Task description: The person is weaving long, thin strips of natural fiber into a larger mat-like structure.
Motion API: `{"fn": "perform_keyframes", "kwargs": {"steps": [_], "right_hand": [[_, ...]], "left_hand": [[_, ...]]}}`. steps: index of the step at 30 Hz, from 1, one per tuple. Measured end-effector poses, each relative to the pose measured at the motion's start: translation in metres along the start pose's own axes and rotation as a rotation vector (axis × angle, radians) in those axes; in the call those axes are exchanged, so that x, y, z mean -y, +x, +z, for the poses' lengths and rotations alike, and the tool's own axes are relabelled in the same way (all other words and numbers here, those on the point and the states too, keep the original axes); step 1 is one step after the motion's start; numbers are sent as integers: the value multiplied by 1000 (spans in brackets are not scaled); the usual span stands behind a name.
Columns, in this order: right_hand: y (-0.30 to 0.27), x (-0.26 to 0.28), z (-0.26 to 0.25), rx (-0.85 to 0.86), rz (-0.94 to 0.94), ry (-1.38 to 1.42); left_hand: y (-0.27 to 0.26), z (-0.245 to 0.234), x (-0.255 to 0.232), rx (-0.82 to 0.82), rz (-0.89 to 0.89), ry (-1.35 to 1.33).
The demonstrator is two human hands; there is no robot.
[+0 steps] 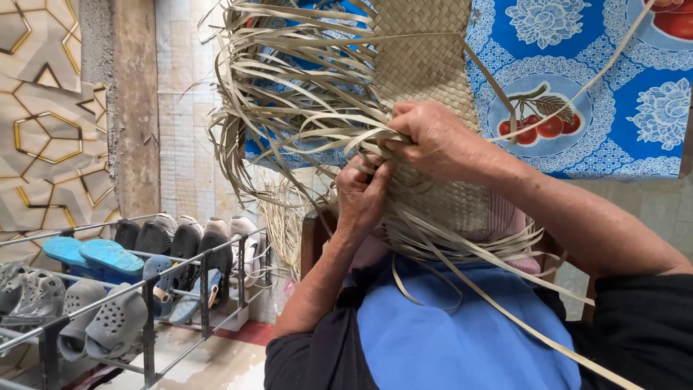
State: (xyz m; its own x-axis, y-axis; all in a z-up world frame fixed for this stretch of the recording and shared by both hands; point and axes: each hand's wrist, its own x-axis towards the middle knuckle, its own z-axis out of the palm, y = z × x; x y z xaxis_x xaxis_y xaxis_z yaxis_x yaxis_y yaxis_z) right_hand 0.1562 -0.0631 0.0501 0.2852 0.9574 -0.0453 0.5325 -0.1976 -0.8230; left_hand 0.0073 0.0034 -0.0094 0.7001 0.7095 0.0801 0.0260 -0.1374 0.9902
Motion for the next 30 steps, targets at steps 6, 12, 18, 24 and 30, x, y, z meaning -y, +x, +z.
{"fn": "perform_keyframes", "kwargs": {"steps": [6, 12, 18, 24, 30], "right_hand": [[8, -14, 6, 17, 19, 215], [-16, -2, -9, 97, 208, 434], [-45, -11, -16, 150, 95, 374], [-95, 15, -92, -28, 174, 275], [-136, 67, -53, -443, -229, -65]], "left_hand": [[2, 5, -13, -9, 139, 101], [6, 4, -17, -14, 24, 89], [1, 17, 8, -37, 166, 126], [2, 24, 2, 92, 272, 272], [5, 48, -9, 76, 306, 268]]}}
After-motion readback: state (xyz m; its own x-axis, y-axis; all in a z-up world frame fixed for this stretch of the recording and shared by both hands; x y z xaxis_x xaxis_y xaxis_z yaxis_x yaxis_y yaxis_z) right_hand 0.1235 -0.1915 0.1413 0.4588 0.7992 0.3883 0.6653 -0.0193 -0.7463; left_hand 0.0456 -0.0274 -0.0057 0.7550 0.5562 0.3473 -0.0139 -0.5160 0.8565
